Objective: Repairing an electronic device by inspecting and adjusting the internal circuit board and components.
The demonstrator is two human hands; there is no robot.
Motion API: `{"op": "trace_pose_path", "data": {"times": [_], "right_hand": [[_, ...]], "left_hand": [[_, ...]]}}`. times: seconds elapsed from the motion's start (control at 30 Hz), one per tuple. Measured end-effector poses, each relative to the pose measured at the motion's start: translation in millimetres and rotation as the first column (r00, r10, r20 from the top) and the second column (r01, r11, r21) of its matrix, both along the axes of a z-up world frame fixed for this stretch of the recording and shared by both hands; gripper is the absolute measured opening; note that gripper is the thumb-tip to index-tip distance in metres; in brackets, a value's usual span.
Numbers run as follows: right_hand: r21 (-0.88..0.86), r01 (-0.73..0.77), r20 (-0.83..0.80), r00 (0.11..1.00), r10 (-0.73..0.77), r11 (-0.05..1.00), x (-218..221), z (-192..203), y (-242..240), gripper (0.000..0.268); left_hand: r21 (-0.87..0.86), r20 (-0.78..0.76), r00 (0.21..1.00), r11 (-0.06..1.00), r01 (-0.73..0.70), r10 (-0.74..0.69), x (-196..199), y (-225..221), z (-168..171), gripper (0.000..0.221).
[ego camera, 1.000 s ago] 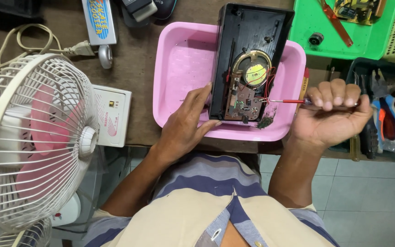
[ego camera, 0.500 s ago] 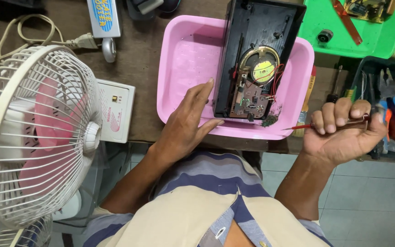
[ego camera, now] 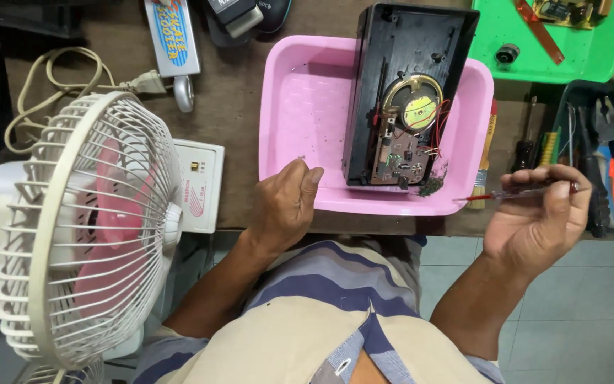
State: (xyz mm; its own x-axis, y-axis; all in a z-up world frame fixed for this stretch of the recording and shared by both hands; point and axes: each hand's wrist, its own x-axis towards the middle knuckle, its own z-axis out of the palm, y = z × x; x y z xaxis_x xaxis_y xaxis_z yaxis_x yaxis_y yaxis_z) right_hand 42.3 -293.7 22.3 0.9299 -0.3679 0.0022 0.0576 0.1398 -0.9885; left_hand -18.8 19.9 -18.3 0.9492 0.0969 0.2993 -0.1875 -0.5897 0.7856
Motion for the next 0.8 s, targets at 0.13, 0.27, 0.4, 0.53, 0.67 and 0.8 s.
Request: {"op": "trace_pose_path", "data": {"times": [0.13,0.27,0.4,0.53,0.67,0.8], "right_hand": [[-0.088,0.024,-0.011,1.0,-0.025,0.996,-12.4,-1.9,-1.7,0.045],[-0.072,0.054,-0.026,0.998,-0.056,0.996,-18.7,6.9,3.7,0.042],[-0.086,0.019,0.019,1.0,-0.017,0.996,-11.5,4.1,-10.0,0.041],[-0.12,-0.007,0.046,0.999,0.012,0.993,10.2,5.0,-27.8,0.039],[-0.194,-0.004,0.086,0.996,0.022,0.981,32.5,3.7,-40.2,0.043],[-0.447,0.038,0.219,0.973,0.068,0.894,53.3,-8.1,-53.4,0.043]], "left_hand": [[-0.082,-0.051,0.998,0.996,0.019,-0.023,-0.4,1.3,-2.2,0.041],[-0.195,-0.033,0.999,0.981,-0.005,-0.002,-1.1,-1.4,-2.0,0.012],[-0.201,0.082,0.996,0.978,0.049,-0.033,7.2,-3.2,5.5,0.059],[-0.028,0.191,0.981,0.999,0.024,-0.018,18.0,-8.2,24.2,0.02],[0.087,0.131,0.99,0.995,-0.054,0.043,20.5,-19.1,29.9,0.024],[0.061,0.086,0.993,0.994,-0.086,0.08,29.4,-29.3,29.8,0.033]]}}
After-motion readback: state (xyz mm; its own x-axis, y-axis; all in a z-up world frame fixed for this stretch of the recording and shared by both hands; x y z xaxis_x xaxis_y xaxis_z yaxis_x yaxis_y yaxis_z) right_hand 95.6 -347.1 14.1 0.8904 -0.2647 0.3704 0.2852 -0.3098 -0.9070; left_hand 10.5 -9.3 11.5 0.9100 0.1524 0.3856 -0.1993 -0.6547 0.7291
